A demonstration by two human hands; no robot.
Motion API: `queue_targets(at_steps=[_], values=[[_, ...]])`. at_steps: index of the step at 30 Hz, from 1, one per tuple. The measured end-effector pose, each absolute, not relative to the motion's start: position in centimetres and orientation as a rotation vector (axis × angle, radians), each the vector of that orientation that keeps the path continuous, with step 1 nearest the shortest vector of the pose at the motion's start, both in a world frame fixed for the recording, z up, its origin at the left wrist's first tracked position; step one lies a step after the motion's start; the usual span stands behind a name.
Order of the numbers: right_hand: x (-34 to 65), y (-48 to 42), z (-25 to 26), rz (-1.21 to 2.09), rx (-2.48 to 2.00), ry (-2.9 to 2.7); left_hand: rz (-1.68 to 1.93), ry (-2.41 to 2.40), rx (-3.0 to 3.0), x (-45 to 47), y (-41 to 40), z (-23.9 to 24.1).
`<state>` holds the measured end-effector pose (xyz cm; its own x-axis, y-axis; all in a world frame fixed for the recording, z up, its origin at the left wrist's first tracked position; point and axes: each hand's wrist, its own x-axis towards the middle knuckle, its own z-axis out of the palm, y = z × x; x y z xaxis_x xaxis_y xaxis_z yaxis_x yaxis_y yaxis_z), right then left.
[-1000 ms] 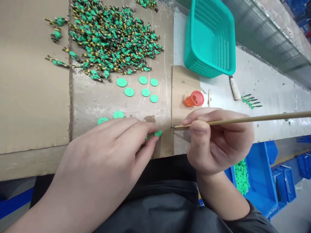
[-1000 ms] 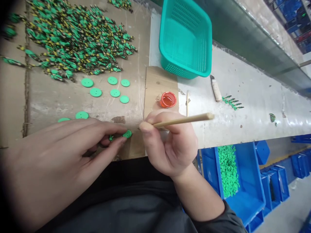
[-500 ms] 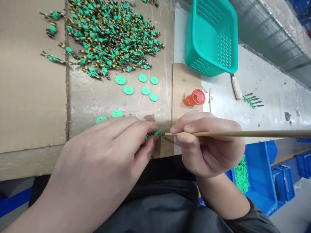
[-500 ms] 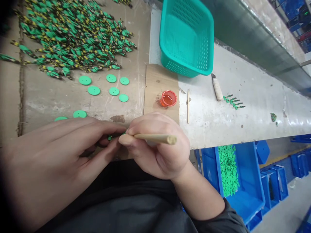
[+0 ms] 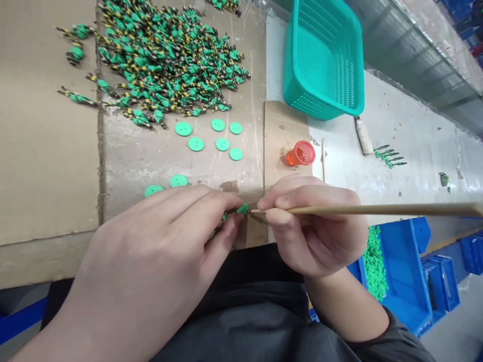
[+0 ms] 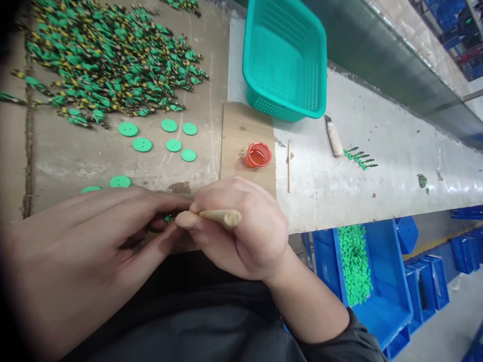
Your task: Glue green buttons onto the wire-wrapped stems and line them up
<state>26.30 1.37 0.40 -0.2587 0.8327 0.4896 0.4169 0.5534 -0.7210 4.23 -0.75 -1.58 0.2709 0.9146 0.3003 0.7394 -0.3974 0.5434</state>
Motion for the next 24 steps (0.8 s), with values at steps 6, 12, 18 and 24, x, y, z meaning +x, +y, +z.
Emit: queue_targets(at_steps=[6,12,18,24], values=[[26.38,1.66,0.20,0.519,-1.001,-1.798,0.815,1.504,2.271,4.09,-0.81,-1.49],[26.17,1.69,0.26,0.537,-0.977,-1.814,0.848,1.543,2.245,3.97,-1.11,-1.66],[26.20,1.77,0.50,0.582,-0.991,-1.877,0.824,1.540,2.247,4.23,-1.04,-1.92],[26.48,1.62,0.45,0.581,-1.007,-1.886,0.806,1.497,2.240,3.97,-0.88,-1.69]])
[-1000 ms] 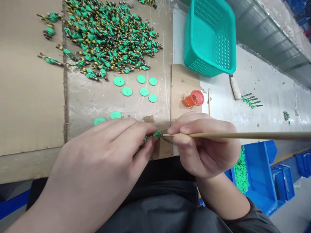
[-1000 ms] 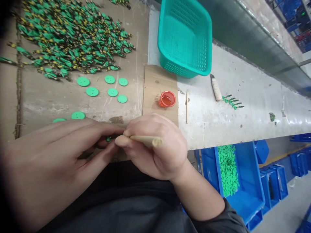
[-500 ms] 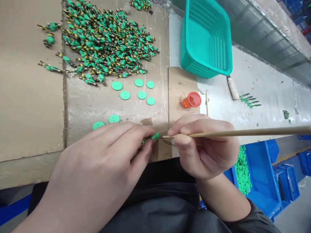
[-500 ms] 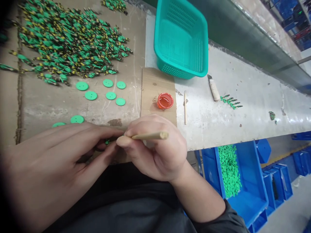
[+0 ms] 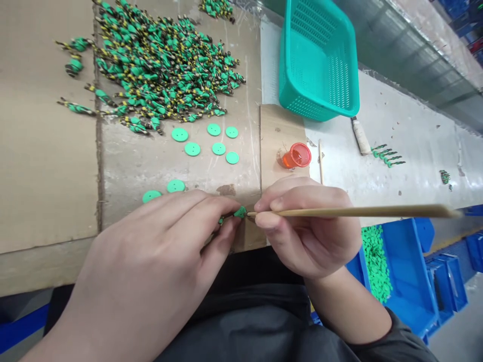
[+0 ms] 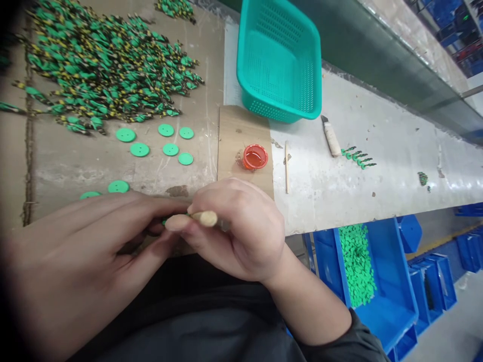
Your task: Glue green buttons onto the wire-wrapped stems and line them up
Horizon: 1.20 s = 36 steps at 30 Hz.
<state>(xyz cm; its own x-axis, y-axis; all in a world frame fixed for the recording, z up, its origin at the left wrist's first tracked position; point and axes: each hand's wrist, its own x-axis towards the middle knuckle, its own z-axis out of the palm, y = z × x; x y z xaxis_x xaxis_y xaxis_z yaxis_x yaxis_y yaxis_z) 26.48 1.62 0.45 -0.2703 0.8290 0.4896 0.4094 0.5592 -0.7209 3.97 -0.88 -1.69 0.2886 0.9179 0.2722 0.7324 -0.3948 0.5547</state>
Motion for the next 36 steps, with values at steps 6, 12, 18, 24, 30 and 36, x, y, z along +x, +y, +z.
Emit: queue_targets(at_steps=[6,12,18,24,30,36], values=[[26.0,2.6,0.9,0.506,-0.946,-2.021,0.855,1.514,2.260,3.9,-1.0,-1.7],[25.3,3.9,1.3,0.483,-0.916,-2.078,0.844,1.514,2.293,4.0,-1.1,-1.7],[26.5,1.9,0.6,0.510,-1.007,-1.934,0.853,1.506,2.293,4.0,-0.9,-1.5],[26.0,2.8,0.7,0.540,-0.996,-1.960,0.836,1.513,2.296,4.1,-1.0,-1.8],[25.5,4.0,0.6,0.580,-0.946,-1.937,0.838,1.496,2.296,4.2,-0.9,-1.5],[26.4,2.9,-1.1,0.494,-0.848,-1.774,0.841,1.500,2.257,4.1,-0.8,-1.3]])
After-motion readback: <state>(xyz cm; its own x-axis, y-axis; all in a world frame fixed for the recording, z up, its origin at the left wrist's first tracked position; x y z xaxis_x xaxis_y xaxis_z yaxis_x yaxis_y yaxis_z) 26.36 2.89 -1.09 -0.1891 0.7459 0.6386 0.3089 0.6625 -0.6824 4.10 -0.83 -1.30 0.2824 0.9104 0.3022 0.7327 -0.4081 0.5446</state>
